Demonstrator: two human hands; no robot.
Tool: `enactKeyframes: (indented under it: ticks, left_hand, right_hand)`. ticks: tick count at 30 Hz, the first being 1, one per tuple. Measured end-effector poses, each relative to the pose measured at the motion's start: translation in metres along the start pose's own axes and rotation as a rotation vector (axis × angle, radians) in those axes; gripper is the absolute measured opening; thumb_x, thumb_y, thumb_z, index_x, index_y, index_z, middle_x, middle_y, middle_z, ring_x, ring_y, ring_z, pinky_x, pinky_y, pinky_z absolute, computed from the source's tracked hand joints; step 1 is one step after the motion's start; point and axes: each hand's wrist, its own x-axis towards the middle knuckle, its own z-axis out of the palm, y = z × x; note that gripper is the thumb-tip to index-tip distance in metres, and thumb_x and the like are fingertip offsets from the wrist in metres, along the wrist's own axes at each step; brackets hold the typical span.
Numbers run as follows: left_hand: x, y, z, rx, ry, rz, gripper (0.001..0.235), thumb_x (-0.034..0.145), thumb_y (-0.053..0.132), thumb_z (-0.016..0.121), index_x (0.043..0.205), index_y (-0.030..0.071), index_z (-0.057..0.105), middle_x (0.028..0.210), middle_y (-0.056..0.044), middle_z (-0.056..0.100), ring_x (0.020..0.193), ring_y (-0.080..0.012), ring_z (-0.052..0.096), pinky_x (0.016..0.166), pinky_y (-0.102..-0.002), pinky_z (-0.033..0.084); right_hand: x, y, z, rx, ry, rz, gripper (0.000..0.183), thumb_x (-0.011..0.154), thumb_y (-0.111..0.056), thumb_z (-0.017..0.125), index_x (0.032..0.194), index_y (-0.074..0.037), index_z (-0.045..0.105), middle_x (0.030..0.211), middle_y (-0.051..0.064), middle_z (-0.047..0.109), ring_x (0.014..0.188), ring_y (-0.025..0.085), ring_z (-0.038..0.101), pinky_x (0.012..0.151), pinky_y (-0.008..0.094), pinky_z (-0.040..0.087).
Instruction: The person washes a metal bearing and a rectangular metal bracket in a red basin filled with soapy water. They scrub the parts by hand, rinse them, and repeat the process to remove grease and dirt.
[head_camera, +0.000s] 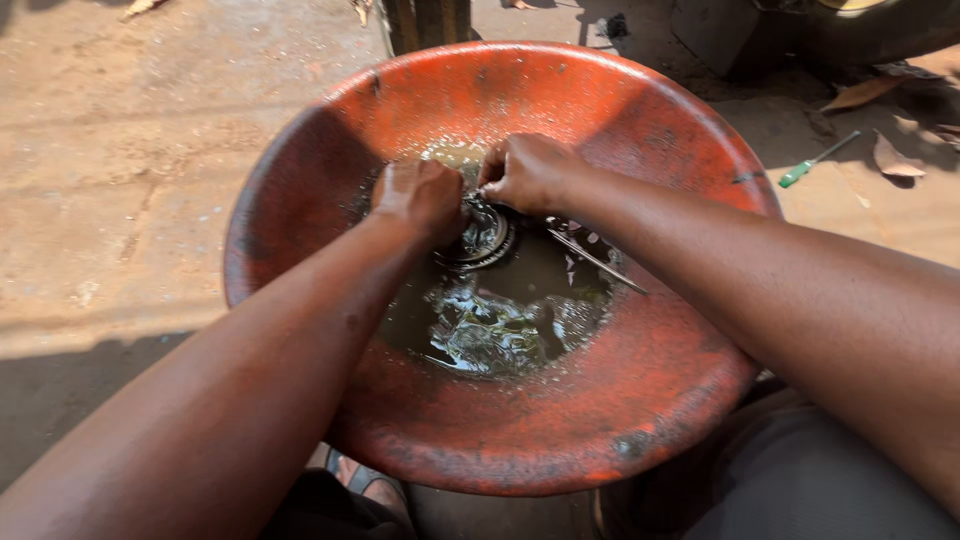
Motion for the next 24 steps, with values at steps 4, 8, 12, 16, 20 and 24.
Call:
enactKeyframes:
  ticks: [4, 8, 12, 16, 20, 24]
  left_hand:
    - [0.009, -0.003, 0.001, 0.020, -0.044, 0.006, 0.038, 0.091, 0.045, 0.068, 0.099, 0.008, 0.076, 0.103, -0.019, 0.074, 0.097, -0.0341, 0.072, 0.084, -0.048, 0.058]
    - [0.007, -0.009, 0.009, 0.029, -0.007, 0.063, 0.023, 0.090, 0.022, 0.062, 0.101, 0.009, 0.078, 0.105, -0.020, 0.075, 0.096, -0.0340, 0.075, 0.084, -0.047, 0.060]
    - [0.009, -0.008, 0.009, -0.008, 0.037, 0.034, 0.023, 0.090, 0.022, 0.062, 0.101, 0.010, 0.078, 0.106, -0.019, 0.074, 0.099, -0.0359, 0.072, 0.086, -0.048, 0.058]
    - [0.007, -0.010, 0.008, -0.038, 0.014, 0.015, 0.029, 0.090, 0.035, 0.065, 0.102, 0.011, 0.076, 0.105, -0.018, 0.074, 0.098, -0.0360, 0.072, 0.087, -0.048, 0.057]
    - [0.007, -0.005, 0.012, -0.036, -0.009, -0.006, 0.023, 0.089, 0.022, 0.062, 0.101, 0.010, 0.078, 0.106, -0.018, 0.075, 0.099, -0.0341, 0.074, 0.085, -0.047, 0.060]
    - [0.003, -0.010, 0.007, -0.021, -0.017, -0.007, 0.026, 0.085, 0.029, 0.068, 0.097, 0.009, 0.078, 0.105, -0.017, 0.074, 0.101, -0.0331, 0.073, 0.089, -0.045, 0.058]
  right_hand:
    - [0.007, 0.007, -0.021, -0.081, -0.125, -0.080, 0.024, 0.083, -0.029, 0.074, 0.102, -0.016, 0.080, 0.097, 0.010, 0.079, 0.090, 0.026, 0.076, 0.083, 0.042, 0.057]
    - [0.011, -0.013, -0.012, -0.118, -0.112, -0.115, 0.023, 0.086, -0.027, 0.072, 0.106, -0.018, 0.079, 0.100, 0.010, 0.077, 0.092, 0.027, 0.073, 0.085, 0.044, 0.055]
    - [0.011, -0.027, -0.016, -0.203, -0.107, -0.125, 0.024, 0.085, -0.024, 0.069, 0.106, -0.019, 0.080, 0.103, 0.009, 0.076, 0.095, 0.029, 0.073, 0.086, 0.046, 0.055]
    - [0.001, -0.027, -0.028, -0.329, -0.123, -0.078, 0.024, 0.085, -0.023, 0.068, 0.106, -0.019, 0.080, 0.101, 0.013, 0.076, 0.096, 0.032, 0.072, 0.085, 0.048, 0.055]
    - [-0.009, -0.018, -0.026, -0.342, -0.186, -0.025, 0.022, 0.085, -0.025, 0.069, 0.102, -0.019, 0.081, 0.101, 0.015, 0.076, 0.095, 0.033, 0.073, 0.085, 0.048, 0.055]
    - [0.006, -0.032, -0.020, -0.235, -0.112, -0.062, 0.022, 0.084, -0.025, 0.069, 0.101, -0.017, 0.080, 0.101, 0.014, 0.076, 0.095, 0.032, 0.073, 0.086, 0.047, 0.056]
